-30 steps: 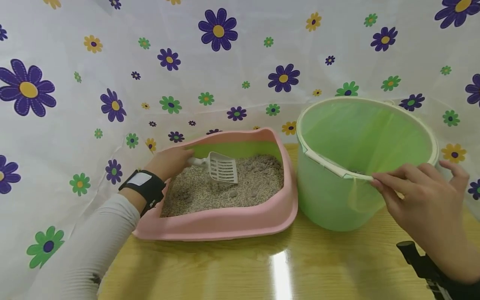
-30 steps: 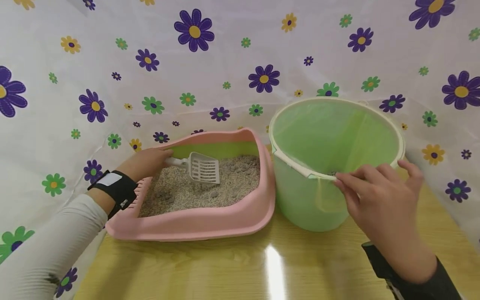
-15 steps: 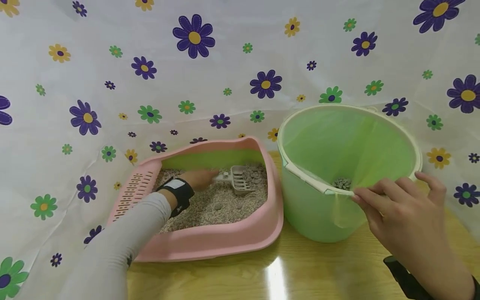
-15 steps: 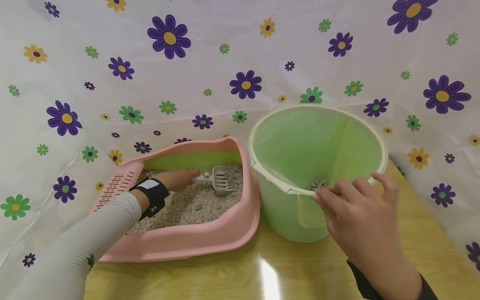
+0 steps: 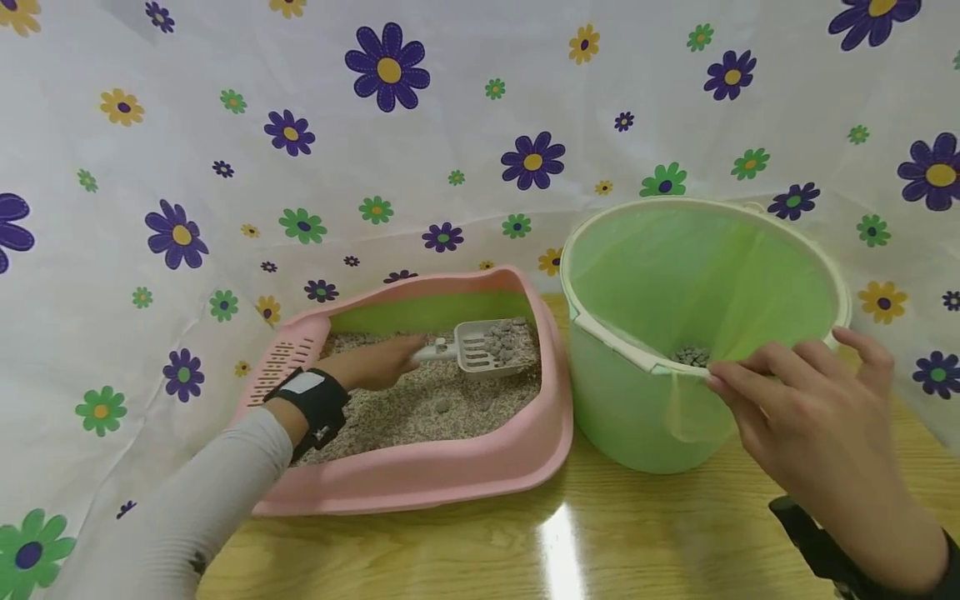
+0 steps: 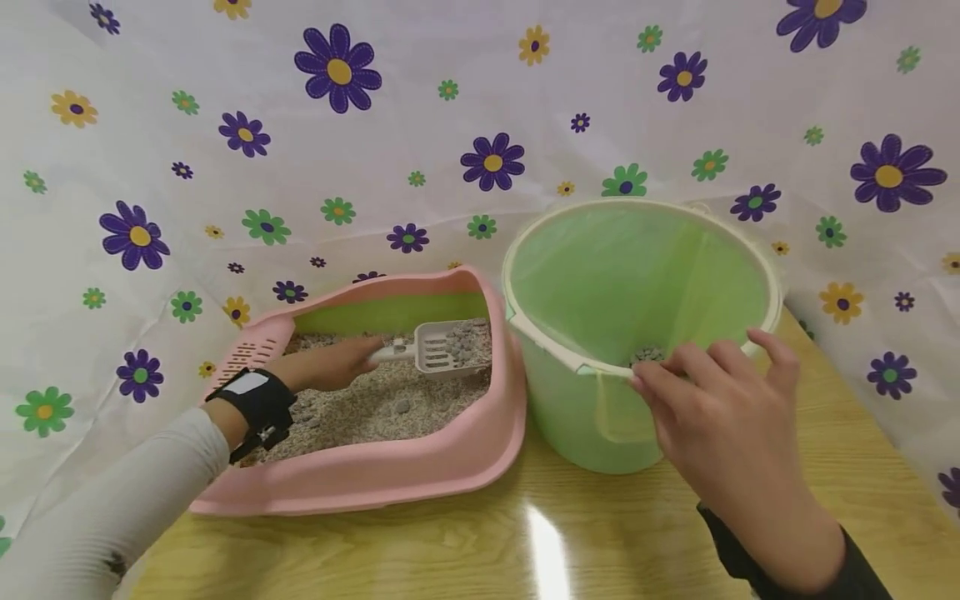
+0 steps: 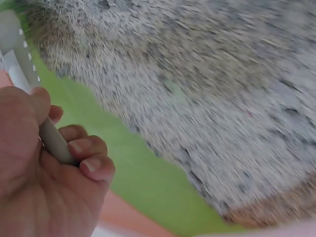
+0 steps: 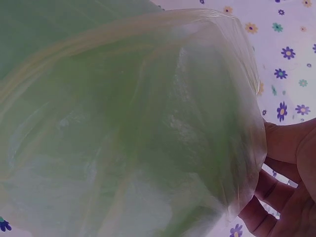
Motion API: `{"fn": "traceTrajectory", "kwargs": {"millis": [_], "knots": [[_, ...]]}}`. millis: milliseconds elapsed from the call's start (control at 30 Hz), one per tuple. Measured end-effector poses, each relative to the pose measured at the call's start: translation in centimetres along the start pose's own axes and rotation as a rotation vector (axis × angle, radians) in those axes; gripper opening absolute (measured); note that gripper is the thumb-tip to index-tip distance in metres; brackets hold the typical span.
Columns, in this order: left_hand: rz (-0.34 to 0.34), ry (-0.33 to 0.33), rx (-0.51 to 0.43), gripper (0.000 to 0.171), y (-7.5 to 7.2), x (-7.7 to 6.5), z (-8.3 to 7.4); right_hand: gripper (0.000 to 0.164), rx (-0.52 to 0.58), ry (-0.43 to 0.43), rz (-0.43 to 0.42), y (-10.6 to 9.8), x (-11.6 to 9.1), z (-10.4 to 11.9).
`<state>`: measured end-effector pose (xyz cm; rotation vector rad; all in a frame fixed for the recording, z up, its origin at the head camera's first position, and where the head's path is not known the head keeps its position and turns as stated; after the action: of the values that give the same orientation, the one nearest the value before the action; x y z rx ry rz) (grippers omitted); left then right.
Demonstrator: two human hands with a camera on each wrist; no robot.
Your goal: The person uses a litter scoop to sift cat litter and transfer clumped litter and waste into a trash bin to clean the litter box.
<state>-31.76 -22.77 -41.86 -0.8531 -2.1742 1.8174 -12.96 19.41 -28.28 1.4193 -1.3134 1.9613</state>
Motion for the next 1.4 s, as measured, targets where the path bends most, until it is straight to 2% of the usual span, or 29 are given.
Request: {"fn": "traceTrajectory", "kwargs": {"millis": [233,300,467,633,700,767,900,967,1100,1167,1233,1300,1400], "knots": [[-0.076,-0.137,-0.136,0.048,-0.3,-5.5,2.5,0.073,0.015,-0.015,0.02,1.1,0.2,-0.6],[-0.113,-0.148,-0.208,0.04,-0.2,-6.5,3.1,0.073,0.014,-0.019,0.025,1.3,0.3,-0.8],[-0.211,-0.132,-0.352,0.027,-1.1,-8.3,3.2,0.075,0.006,-0.01,0.04,1.4,0.0,-0.9],[-0.263,-0.131,-0.393,0.03,-2.9,-8.8,2.6,0.074,0.02,0.006,0.021,1.3,-0.2,-0.7],[-0.304,-0.14,-0.344,0.03,-3.5,-8.7,2.6,0.074,0.019,0.006,0.013,1.3,-0.2,-0.7],[-0.368,-0.142,-0.241,0.026,-4.0,-8.7,2.6,0.074,0.017,0.004,0.012,1.2,-0.2,-0.6],[-0.561,-0.112,0.071,0.011,-4.7,-9.1,2.1,0.075,0.007,-0.006,0.007,1.1,-0.1,-0.4],[-0.637,-0.094,0.196,0.008,-4.9,-9.4,1.6,0.075,0.0,-0.013,0.005,1.0,0.0,-0.3],[-0.717,-0.055,0.354,0.01,-4.8,-10.2,0.7,0.075,-0.007,-0.022,0.002,0.8,0.2,-0.2],[-0.713,-0.049,0.37,0.01,-4.6,-10.4,0.5,0.074,-0.007,-0.022,-0.004,0.8,0.2,-0.2],[-0.672,-0.043,0.328,0.011,-4.3,-10.4,0.6,0.075,-0.01,-0.021,-0.004,0.7,0.2,-0.1],[-0.565,-0.065,0.194,0.013,-3.8,-10.3,1.1,0.075,-0.013,-0.019,-0.004,0.5,0.2,0.0],[-0.337,-0.132,-0.101,0.025,-3.2,-10.3,2.1,0.076,-0.018,-0.023,-0.002,0.3,0.2,0.1]]}}
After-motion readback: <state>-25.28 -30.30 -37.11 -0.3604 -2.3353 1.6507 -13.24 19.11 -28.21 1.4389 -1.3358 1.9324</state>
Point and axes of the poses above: each hand's wrist, its own x-axis towards the middle knuckle, its own y-axis out of the palm, z = x × y, the point moved 4 cm from there along x, towards the middle knuckle, and after that the axes turned 11 degrees about -z, right-handed, at the moved point
